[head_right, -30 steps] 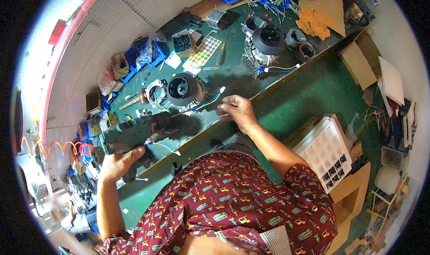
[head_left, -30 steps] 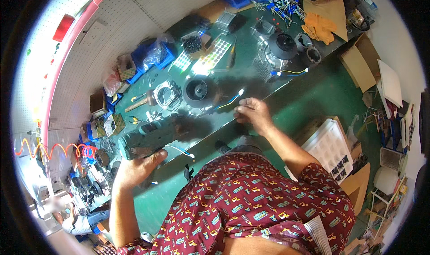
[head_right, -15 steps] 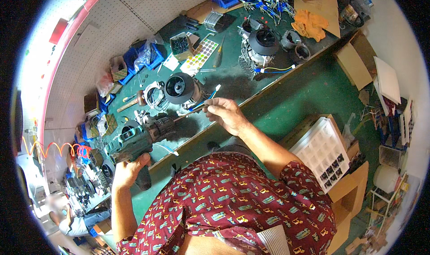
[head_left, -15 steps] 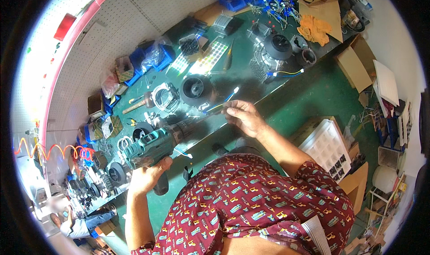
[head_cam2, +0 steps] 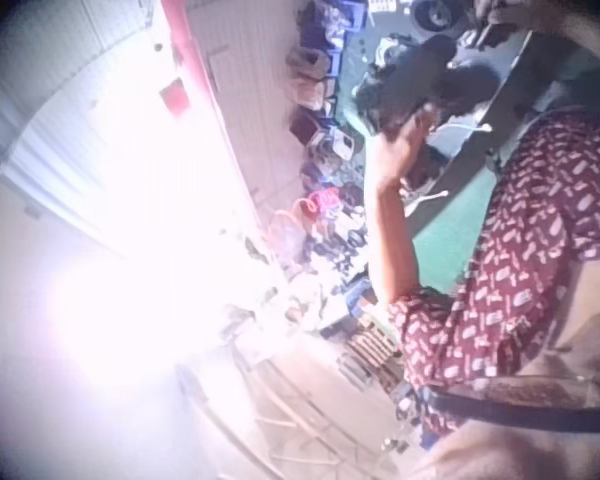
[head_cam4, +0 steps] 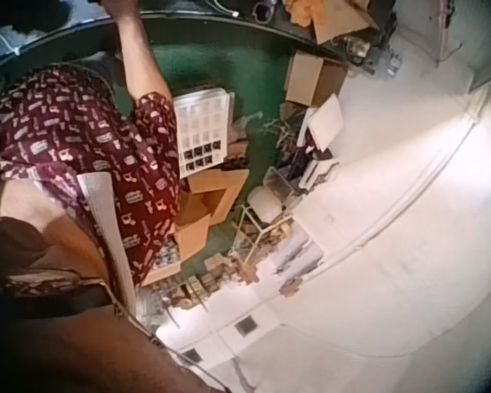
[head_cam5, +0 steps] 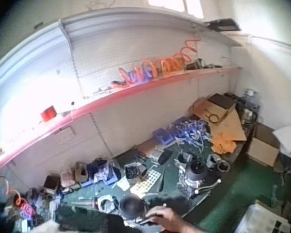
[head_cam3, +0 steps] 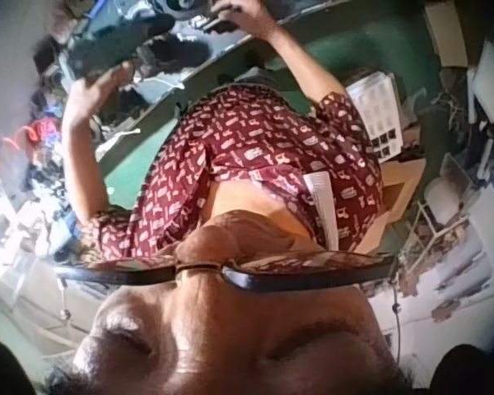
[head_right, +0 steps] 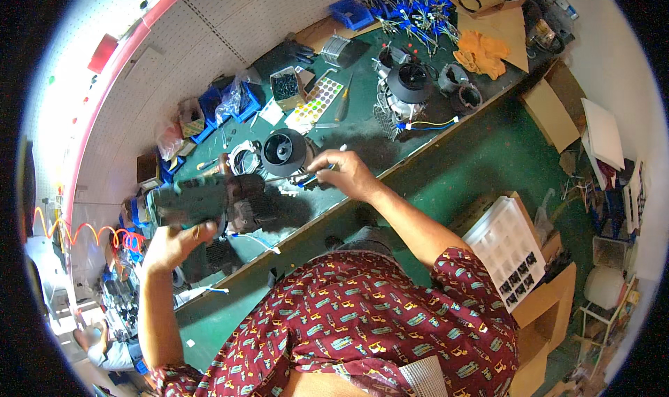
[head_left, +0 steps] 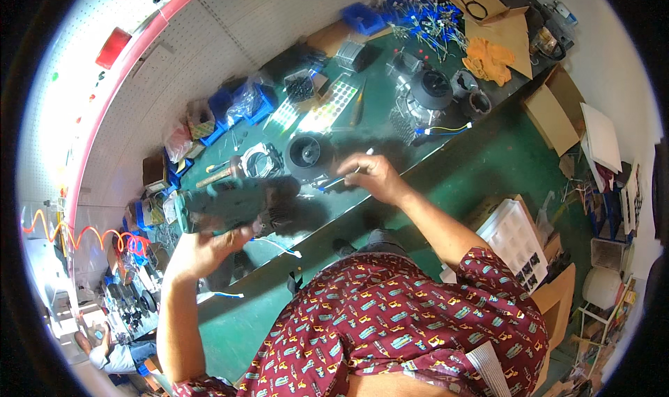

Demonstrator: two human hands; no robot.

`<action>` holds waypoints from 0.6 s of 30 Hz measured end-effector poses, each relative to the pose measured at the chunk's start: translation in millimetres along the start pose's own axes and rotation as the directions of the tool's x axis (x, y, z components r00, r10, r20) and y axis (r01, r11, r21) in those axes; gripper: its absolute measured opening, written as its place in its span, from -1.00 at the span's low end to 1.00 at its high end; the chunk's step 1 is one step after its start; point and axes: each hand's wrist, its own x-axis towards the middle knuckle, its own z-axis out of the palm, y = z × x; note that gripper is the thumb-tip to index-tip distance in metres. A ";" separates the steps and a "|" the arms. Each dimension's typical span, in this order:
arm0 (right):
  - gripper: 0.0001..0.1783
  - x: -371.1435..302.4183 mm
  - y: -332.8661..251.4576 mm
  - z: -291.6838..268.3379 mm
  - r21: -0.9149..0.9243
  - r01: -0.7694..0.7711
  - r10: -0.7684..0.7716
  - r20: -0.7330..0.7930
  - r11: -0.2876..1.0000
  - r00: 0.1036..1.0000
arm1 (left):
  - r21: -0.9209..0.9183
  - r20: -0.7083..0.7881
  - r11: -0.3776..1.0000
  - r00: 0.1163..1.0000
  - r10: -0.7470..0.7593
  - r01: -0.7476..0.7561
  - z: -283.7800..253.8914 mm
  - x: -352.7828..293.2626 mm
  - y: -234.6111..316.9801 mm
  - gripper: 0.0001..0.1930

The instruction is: The person assembles small black cylindrical electronic components on a green workbench. They insert wires into the components, then use a cordless drill to drive screws into each unit. The person handles the components one at a time, placing them on the table after each step.

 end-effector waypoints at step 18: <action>-0.58 18.0 46.5 21.6 -0.405 -0.023 -0.079 -0.232 0.914 0.969 | 0.528 0.170 0.724 0.890 0.423 -0.444 12.0 80.3 67.0 -0.63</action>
